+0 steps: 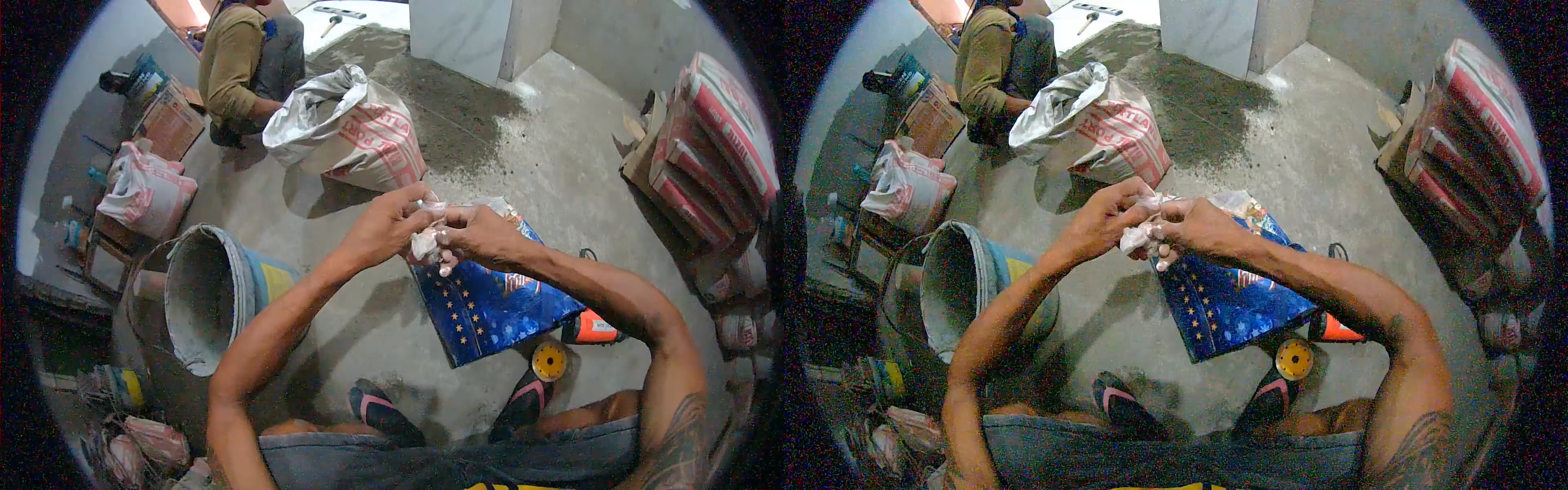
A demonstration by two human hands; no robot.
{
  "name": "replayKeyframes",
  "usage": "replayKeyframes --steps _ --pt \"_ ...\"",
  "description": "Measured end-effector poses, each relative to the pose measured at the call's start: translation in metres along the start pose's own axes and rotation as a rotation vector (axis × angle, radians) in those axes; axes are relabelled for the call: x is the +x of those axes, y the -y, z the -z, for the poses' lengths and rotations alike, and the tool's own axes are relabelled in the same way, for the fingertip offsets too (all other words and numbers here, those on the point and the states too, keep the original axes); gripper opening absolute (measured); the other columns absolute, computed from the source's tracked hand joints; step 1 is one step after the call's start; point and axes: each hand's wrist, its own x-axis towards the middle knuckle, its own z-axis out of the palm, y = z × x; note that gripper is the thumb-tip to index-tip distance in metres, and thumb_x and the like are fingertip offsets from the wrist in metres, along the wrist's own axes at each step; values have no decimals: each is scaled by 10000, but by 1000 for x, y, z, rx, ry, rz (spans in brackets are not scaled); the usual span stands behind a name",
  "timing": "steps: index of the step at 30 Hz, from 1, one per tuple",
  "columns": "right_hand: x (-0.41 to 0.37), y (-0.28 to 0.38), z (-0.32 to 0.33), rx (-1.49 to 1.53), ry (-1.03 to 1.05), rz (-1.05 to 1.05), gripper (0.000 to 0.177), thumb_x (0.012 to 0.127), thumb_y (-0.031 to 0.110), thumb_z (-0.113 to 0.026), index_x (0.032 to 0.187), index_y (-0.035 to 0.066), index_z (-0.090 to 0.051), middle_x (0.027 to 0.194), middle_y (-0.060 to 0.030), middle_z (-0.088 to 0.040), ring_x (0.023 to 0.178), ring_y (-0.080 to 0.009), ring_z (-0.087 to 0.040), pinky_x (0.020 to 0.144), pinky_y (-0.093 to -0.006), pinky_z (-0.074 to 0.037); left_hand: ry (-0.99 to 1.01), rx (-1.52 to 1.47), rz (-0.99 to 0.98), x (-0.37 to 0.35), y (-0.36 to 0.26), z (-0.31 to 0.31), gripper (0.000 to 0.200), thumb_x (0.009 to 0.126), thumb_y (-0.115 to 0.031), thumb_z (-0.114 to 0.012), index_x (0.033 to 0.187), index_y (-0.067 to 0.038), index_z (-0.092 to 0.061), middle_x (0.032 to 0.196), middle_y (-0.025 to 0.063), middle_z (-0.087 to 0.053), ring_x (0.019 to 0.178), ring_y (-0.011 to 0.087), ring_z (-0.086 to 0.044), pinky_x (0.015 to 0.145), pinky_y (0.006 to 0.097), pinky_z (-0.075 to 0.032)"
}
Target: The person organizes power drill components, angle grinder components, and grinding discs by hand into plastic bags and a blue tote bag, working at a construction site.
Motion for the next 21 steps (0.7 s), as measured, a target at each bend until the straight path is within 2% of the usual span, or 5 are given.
replayKeyframes --steps 5,11,14,18,21 --pt "-1 7 -11 -48 -14 -14 195 914 183 -604 1013 31 -676 821 -35 -670 664 -80 -597 590 -245 -521 74 205 -21 5 3 7 182 931 -203 -582 970 -26 -597 727 -2 -615 623 65 -560 542 240 -452" --pt "9 -12 -1 -402 -259 65 203 875 159 -614 1004 18 -681 780 -65 -677 669 -106 -599 599 -281 -498 -8 270 211 2 -21 -4 335 896 -299 -635 1058 -12 -570 742 50 -632 575 111 -560 523 274 -465" --pt "11 -3 -2 -340 -332 50 210 873 163 -613 1002 10 -677 785 -76 -679 687 -120 -606 610 -296 -495 -352 526 -183 3 10 -22 422 888 -339 -642 1144 -26 -522 784 61 -642 575 112 -561 494 265 -468" --pt "15 -7 0 -93 -301 194 160 892 141 -595 962 10 -656 807 -51 -660 670 -95 -583 588 -257 -476 3 -122 237 4 2 -7 362 952 -317 -546 1161 -23 -505 922 70 -628 598 121 -584 479 258 -501" --pt "14 -11 7 -13 -287 235 163 920 151 -580 964 5 -638 813 -36 -644 657 -86 -567 598 -236 -468 32 -171 88 3 1 -6 290 979 -260 -499 1134 -27 -575 989 66 -608 738 120 -608 645 269 -531"
